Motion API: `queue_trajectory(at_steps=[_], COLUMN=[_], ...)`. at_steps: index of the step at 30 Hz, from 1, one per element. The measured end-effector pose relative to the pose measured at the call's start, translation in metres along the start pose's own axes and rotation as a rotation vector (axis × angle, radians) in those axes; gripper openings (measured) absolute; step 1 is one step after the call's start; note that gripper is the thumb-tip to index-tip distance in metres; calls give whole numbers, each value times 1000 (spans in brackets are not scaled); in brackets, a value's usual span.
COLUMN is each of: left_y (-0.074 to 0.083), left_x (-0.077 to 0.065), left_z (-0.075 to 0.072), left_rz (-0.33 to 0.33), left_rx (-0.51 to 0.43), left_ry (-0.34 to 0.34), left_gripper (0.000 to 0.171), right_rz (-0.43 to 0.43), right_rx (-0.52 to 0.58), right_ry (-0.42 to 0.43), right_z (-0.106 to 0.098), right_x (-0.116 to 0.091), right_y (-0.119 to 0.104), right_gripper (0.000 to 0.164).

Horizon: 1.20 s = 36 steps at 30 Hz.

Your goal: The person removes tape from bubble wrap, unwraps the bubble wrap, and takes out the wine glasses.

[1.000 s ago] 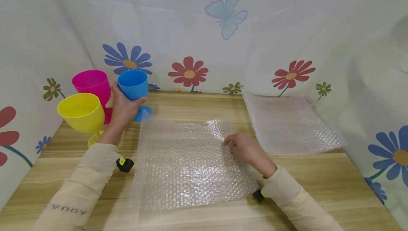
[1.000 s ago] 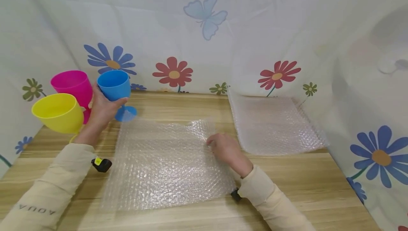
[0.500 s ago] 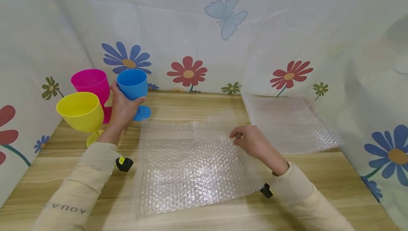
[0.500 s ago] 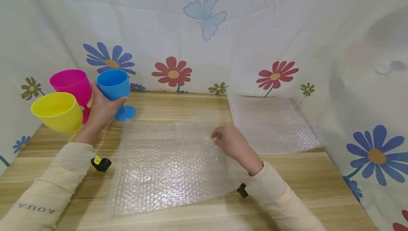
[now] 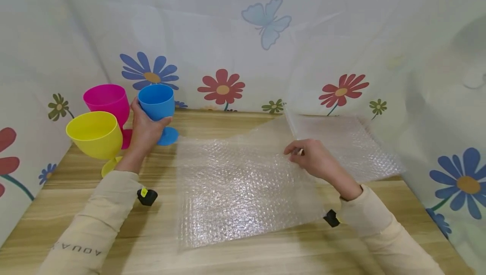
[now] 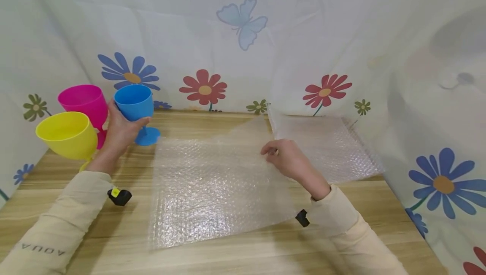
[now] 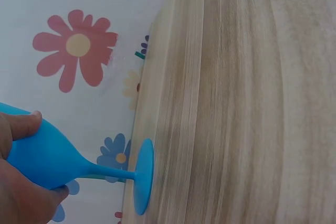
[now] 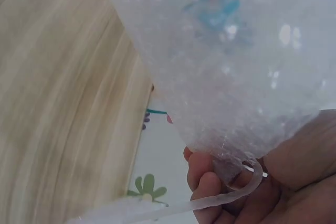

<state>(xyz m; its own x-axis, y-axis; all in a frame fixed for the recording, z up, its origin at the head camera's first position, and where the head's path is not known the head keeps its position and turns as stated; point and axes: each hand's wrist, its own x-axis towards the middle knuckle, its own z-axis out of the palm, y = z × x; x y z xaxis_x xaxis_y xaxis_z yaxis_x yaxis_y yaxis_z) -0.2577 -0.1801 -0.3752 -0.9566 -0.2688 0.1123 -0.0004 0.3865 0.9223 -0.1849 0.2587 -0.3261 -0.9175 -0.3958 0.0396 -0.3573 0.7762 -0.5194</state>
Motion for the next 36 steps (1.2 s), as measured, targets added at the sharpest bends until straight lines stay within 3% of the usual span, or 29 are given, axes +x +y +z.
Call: queue_trajectory(at_steps=[16, 22, 28, 36], left_y=[-3, -4, -5, -6], left_x=[3, 2, 1, 1], left_z=[5, 4, 2, 2], left_rz=[27, 30, 26, 38], left_rx=[-9, -13, -19, -20], left_ry=[18, 18, 15, 17], left_gripper=[102, 103, 102, 102], right_rz=[-17, 14, 18, 128], right_rx=[84, 155, 200, 267], right_ry=[-33, -67, -42, -58], right_z=[-48, -62, -78, -107], right_x=[-11, -14, -16, -20], right_y=[16, 21, 31, 45], right_gripper=[19, 22, 23, 32])
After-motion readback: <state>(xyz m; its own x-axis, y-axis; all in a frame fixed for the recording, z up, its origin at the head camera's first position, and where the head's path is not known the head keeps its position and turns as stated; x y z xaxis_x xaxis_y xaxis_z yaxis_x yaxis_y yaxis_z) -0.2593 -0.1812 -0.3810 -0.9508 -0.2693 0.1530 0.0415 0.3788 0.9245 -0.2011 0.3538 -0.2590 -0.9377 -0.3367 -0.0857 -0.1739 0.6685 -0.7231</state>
